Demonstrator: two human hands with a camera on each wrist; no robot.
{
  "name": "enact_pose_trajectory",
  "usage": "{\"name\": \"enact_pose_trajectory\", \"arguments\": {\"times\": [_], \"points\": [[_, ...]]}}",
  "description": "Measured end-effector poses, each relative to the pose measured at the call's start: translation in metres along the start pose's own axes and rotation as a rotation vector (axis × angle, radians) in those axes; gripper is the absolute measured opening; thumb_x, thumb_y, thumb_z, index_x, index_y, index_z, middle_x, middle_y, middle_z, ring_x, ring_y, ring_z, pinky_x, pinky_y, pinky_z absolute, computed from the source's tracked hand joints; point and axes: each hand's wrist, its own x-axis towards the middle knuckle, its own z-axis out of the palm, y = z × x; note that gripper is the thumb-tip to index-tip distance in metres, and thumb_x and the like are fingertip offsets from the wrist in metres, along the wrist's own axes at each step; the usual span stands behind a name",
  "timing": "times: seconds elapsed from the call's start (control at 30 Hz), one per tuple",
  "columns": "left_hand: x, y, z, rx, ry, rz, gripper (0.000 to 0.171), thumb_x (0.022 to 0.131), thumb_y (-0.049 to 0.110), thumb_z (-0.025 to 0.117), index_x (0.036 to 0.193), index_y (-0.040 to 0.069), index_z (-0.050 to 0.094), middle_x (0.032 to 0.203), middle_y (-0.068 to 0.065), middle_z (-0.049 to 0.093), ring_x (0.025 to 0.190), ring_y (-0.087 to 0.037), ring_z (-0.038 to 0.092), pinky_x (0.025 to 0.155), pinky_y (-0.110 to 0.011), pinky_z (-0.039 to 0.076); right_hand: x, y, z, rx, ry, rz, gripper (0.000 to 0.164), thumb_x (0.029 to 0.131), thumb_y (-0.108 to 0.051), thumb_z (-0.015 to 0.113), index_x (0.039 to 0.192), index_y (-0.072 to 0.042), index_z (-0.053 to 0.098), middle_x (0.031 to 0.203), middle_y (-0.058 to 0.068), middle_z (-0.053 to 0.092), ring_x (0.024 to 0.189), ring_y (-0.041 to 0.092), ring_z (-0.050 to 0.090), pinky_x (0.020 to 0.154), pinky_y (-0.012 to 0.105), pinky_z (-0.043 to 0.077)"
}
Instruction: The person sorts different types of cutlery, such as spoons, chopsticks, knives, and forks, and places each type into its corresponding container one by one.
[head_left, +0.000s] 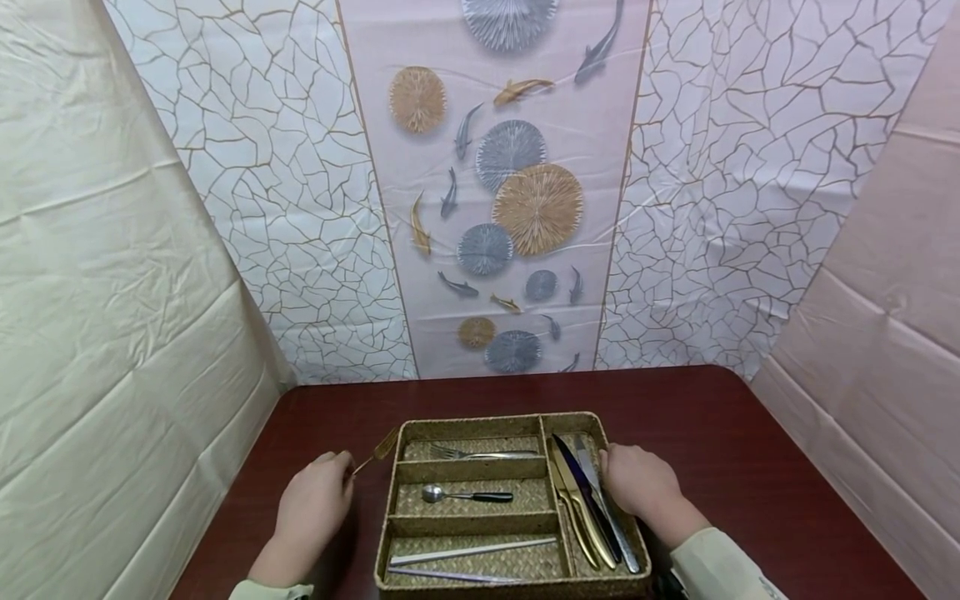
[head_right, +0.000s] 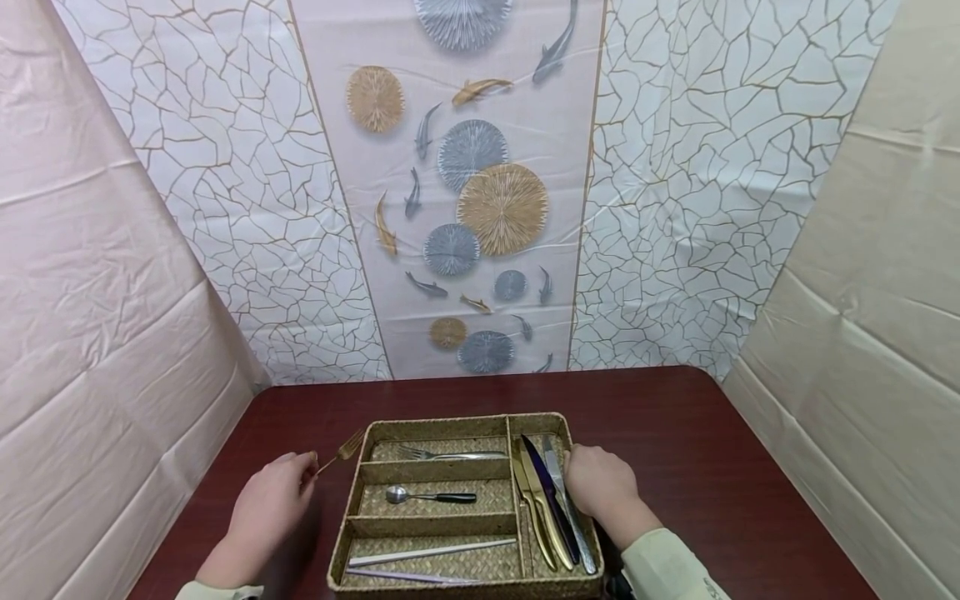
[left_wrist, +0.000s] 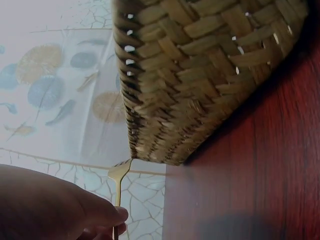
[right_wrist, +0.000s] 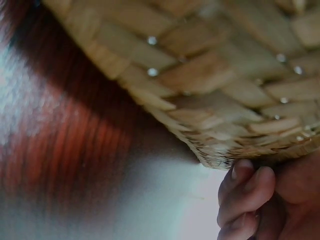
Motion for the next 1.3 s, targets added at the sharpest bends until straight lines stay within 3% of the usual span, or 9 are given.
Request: {"name": "enact_pose_trajectory", "arguments": {"times": [0.2,0.57,0.93,1.17,1.3], "points": [[0.000,-0.002,-0.004,-0.009,0.032,0.002,0.014,0.088,-0.001,0.085,0.093,0.008,0.076,0.079,-0.004,0.063,0.071,-0.035,0.069,0.061,-0.053,0.056,-0.001,0.000,-0.001,0.011,0.002,0.002,0.036,0.117,-0.024,0.047,0.101,-0.005,0.073,0.074,0.007,0.062,0.063,0.024,0.063,0.060,0.049,0.056],[0.006,0.000,-0.016,-0.021,0.062,-0.016,0.014,0.091,0.005,0.087,0.088,0.011,0.074,0.078,-0.002,0.062,0.072,-0.035,0.068,0.063,-0.056,0.056,-0.003,0.000,-0.004,0.028,-0.011,0.008,0.037,0.118,-0.025,0.046,0.103,-0.004,0.073,0.070,0.005,0.057,0.058,0.021,0.058,0.057,0.045,0.053],[0.019,0.008,-0.015,-0.019,-0.019,-0.014,0.009,0.093,0.002,0.082,0.093,0.010,0.077,0.081,0.000,0.061,0.069,-0.024,0.064,0.064,-0.048,0.056,-0.001,0.000,-0.003,0.021,-0.013,0.021,0.038,0.118,-0.025,0.046,0.119,0.001,0.074,0.082,0.009,0.068,0.060,0.021,0.060,0.058,0.046,0.055],[0.030,0.020,-0.014,-0.040,-0.089,-0.018,0.005,0.096,0.005,0.080,0.096,0.010,0.080,0.085,0.000,0.067,0.075,-0.023,0.068,0.066,-0.047,0.059,-0.002,0.000,-0.002,0.029,-0.006,0.009,0.036,0.118,-0.024,0.047,0.108,-0.003,0.074,0.075,0.006,0.063,0.060,0.022,0.059,0.057,0.046,0.054],[0.036,0.029,-0.013,-0.105,-0.146,-0.042,0.006,0.097,0.011,0.083,0.100,0.015,0.081,0.091,0.002,0.072,0.076,-0.016,0.068,0.066,-0.043,0.058,-0.002,0.002,-0.001,0.030,0.007,-0.010,0.034,0.117,-0.022,0.049,0.107,-0.003,0.075,0.077,0.008,0.066,0.061,0.023,0.061,0.058,0.047,0.055]]}}
